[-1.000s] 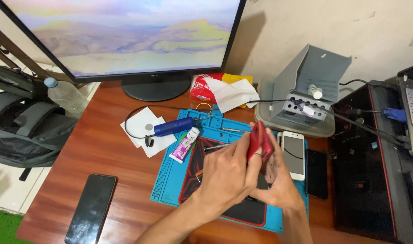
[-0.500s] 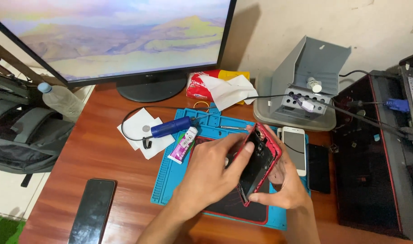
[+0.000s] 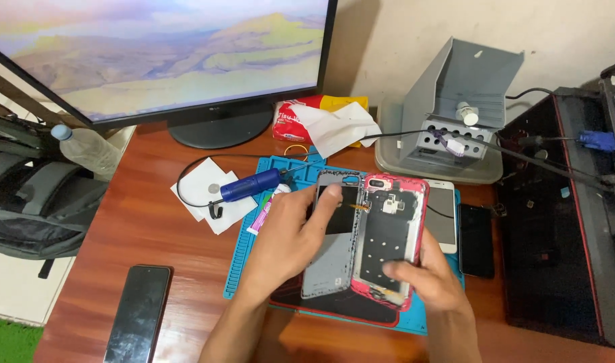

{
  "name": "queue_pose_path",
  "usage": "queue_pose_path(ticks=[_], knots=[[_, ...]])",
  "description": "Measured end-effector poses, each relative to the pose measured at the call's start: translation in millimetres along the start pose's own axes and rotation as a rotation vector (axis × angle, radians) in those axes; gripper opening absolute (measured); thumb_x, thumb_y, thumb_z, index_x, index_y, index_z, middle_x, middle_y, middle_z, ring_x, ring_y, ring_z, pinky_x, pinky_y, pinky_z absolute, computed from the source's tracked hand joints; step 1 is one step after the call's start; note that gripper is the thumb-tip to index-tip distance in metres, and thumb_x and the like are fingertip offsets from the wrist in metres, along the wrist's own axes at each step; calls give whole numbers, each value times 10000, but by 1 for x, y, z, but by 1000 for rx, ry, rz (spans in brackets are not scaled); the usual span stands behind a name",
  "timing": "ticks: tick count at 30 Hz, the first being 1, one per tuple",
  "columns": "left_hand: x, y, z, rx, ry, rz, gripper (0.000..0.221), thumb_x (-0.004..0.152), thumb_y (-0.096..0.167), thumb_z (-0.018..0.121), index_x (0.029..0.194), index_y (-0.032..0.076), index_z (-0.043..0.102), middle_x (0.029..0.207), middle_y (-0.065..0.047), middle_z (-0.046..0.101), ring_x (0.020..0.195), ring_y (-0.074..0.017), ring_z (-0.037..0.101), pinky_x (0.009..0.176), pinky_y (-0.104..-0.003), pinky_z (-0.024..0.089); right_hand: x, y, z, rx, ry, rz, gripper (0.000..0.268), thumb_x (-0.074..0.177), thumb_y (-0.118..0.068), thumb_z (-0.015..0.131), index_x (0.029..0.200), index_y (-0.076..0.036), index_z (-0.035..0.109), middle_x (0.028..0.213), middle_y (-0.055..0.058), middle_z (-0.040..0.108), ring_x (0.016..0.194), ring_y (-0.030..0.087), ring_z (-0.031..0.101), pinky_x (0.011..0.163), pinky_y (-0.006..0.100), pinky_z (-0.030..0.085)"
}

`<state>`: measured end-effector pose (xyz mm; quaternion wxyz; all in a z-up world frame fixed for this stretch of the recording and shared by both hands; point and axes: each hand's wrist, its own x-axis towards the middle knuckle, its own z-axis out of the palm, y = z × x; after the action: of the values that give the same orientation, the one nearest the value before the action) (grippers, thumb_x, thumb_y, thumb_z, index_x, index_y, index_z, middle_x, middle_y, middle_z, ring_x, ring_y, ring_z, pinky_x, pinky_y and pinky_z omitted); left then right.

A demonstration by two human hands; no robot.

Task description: Disassembling a red smartphone using a prying tool to remove the back cover and access internal components.

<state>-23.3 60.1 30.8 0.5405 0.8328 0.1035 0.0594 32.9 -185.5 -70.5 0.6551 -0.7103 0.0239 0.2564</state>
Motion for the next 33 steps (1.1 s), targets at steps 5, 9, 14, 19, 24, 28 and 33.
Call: queue_pose_path(ticks=[5,9,14,19,24,28,33], knots=[[2,0,2,-45,-1,-4,512,1083,384,513,672,136,334,611,47,294,606,-107,280,566,-371,249,-19,-54,34,149,71,4,662,701,100,687,1353,1,625,1144,196,757,1007,328,706,854,453,561],[1,-1,5,-139,-7,43,437,1090,294,481,701,133,364,617,34,369,625,-119,316,593,-374,272,-37,-99,66,213,273,143,563,713,73,741,1269,1,684,1127,209,782,1007,344,733,884,487,596],[-1,12,11,-93,19,185,358,1058,366,402,918,101,597,794,7,702,701,-152,603,669,-340,444,-24,-74,51,52,196,-206,483,683,-71,844,1152,-21,740,1077,129,820,995,246,778,875,400,646],[2,8,17,-89,42,273,461,1062,386,375,1026,24,657,889,-43,786,719,-207,713,779,-342,508,-14,-68,48,27,177,-287,462,639,-73,884,1080,-11,763,1049,124,826,967,219,784,841,372,669],[14,-25,27,-207,31,340,488,1097,370,327,1183,-20,607,922,-284,708,842,-287,668,745,-486,573,11,-44,44,96,203,-471,635,527,3,992,1102,16,723,985,150,763,962,168,632,827,398,599],[33,-31,9,-247,22,346,763,1064,578,187,1285,-38,579,881,-204,642,840,-294,636,714,-465,605,19,-41,26,44,238,-478,586,579,-3,979,1106,22,725,987,135,756,915,148,659,808,367,600],[44,-36,2,585,-496,-17,280,970,252,621,1062,2,710,978,-286,755,1010,-508,703,881,-609,549,21,-42,11,104,275,-526,594,592,-4,977,1123,6,710,1027,131,754,963,128,641,843,381,608]])
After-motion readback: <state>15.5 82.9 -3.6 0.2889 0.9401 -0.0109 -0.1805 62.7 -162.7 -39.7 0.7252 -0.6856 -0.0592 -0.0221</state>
